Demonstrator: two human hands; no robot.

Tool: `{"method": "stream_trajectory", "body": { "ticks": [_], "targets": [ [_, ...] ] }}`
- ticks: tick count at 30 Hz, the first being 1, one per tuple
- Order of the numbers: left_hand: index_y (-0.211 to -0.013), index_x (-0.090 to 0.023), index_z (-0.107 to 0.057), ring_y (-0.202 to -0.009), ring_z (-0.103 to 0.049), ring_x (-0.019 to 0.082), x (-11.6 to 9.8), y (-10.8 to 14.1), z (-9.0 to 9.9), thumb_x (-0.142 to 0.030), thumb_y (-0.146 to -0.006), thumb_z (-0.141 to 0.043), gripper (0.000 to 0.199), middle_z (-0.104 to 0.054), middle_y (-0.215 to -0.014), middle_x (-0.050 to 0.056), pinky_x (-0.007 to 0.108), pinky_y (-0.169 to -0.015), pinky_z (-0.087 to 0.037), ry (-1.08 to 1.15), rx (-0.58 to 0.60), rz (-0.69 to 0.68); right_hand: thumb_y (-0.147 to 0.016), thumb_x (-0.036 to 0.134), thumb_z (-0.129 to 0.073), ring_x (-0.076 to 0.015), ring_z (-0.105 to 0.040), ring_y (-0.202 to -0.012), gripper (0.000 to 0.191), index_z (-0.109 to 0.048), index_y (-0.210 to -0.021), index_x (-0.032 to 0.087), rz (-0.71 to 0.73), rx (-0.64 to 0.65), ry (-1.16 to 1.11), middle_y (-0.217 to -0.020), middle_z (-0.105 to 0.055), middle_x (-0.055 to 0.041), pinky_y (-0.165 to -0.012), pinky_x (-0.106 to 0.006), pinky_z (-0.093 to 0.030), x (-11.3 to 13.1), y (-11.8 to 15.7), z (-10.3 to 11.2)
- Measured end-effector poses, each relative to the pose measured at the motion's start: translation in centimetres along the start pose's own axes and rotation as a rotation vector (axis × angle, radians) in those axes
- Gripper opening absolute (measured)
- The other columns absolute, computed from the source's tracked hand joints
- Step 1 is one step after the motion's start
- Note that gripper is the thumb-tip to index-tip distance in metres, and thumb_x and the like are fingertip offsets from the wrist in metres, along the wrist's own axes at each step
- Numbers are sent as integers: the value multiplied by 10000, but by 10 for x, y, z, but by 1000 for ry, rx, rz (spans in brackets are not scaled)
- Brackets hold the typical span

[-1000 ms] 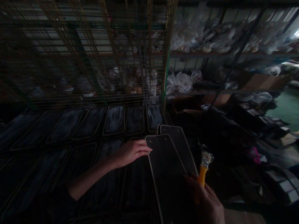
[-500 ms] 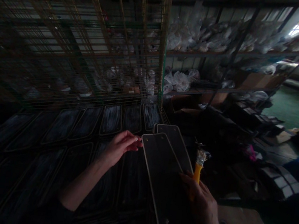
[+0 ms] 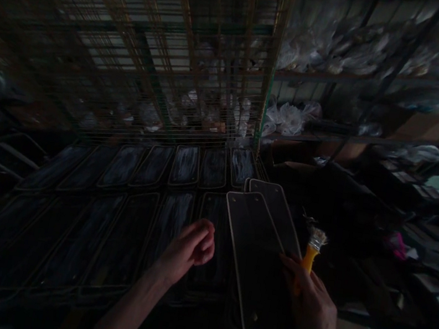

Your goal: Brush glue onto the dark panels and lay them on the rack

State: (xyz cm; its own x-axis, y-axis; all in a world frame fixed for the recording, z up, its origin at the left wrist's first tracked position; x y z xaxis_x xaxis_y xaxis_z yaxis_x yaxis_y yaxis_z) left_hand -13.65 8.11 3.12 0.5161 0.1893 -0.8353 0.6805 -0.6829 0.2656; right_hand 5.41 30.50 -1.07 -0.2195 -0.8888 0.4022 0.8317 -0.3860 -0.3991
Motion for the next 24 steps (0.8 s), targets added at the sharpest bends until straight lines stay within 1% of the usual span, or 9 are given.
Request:
{"method": "stream_trajectory", "body": {
  "ticks": [2,4,6,10,13,16,19,22,24],
  "targets": [
    [-766,-189,-465,-409,-378,61,3,5,-3,-368,-919,-488,237,-322,-561,-73,189,-385,-178,8,-36,6,-946,215,-438,-233,-602,-1157,392,-542,-1311,314,2,11,13,-1344,-588,-19,-871,-368,-581,0,-1,0],
    [-738,-197,-433,-368,-306,56,8,10,-5,-370,-920,-459,252,-258,-526,-85,184,-365,-136,8,-101,21,-944,210,-435,-235,-598,-1156,396,-539,-1311,318,-3,20,14,-1345,-585,-16,-874,-376,-577,-1,-1,-1],
    [-721,-198,-411,-352,-265,48,14,14,-5,-420,-931,-446,307,-238,-514,-92,180,-355,-113,-9,-141,6,-948,223,-445,-236,-594,-1155,385,-538,-1308,323,-13,21,8,-1342,-584,-17,-874,-381,-573,-1,-1,-2],
    [-671,-196,-374,-344,-257,39,25,23,-5,-547,-913,-476,439,-257,-482,-97,177,-348,-112,-25,-153,-31,-944,206,-448,-232,-582,-1154,390,-536,-1302,332,-40,24,-9,-1335,-581,-14,-877,-385,-562,0,0,-2],
    [-626,-181,-400,-332,-284,39,32,32,-4,-563,-875,-547,479,-265,-440,-96,168,-343,-114,-39,-186,14,-940,188,-463,-224,-580,-1152,375,-550,-1280,318,-33,17,-39,-1316,-592,-22,-921,-389,-539,4,-1,1],
    [-652,-155,-504,-377,-450,75,37,43,0,-513,-841,-625,423,-410,-454,-60,164,-344,-196,-76,-172,69,-941,181,-470,-225,-590,-1135,352,-570,-1257,300,-33,-5,-56,-1291,-609,-33,-947,-395,-522,8,-3,2],
    [-793,-132,-622,-523,-610,136,40,56,5,-446,-850,-641,320,-591,-585,9,185,-401,-348,-166,-139,33,-942,191,-472,-232,-586,-1140,353,-570,-1264,297,-48,-7,-67,-1301,-603,-33,-944,-398,-520,9,-3,2],
    [-906,-124,-657,-585,-640,148,44,67,9,-421,-885,-602,302,-655,-672,45,208,-460,-426,-259,-127,12,-949,209,-470,-229,-584,-1147,348,-571,-1267,307,-54,-14,-69,-1311,-598,-22,-952,-399,-512,8,-2,0],
    [-904,-131,-655,-570,-628,138,48,73,12,-418,-902,-576,298,-645,-661,35,209,-465,-432,-284,-152,6,-957,233,-474,-228,-587,-1148,325,-581,-1255,305,-53,-15,-74,-1299,-607,-22,-960,-400,-505,8,-3,0]
  ]
}}
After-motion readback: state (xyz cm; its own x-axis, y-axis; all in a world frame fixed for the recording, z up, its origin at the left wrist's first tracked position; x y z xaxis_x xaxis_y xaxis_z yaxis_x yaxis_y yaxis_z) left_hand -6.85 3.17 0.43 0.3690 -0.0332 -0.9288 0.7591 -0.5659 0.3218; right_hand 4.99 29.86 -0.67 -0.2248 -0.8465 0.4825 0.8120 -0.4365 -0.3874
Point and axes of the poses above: each hand's wrist, its own y-axis away from the middle knuckle, its own z-axis out of the back of the hand, x = y × z, the point moved 1 cm from there along -y, towards the middle knuckle
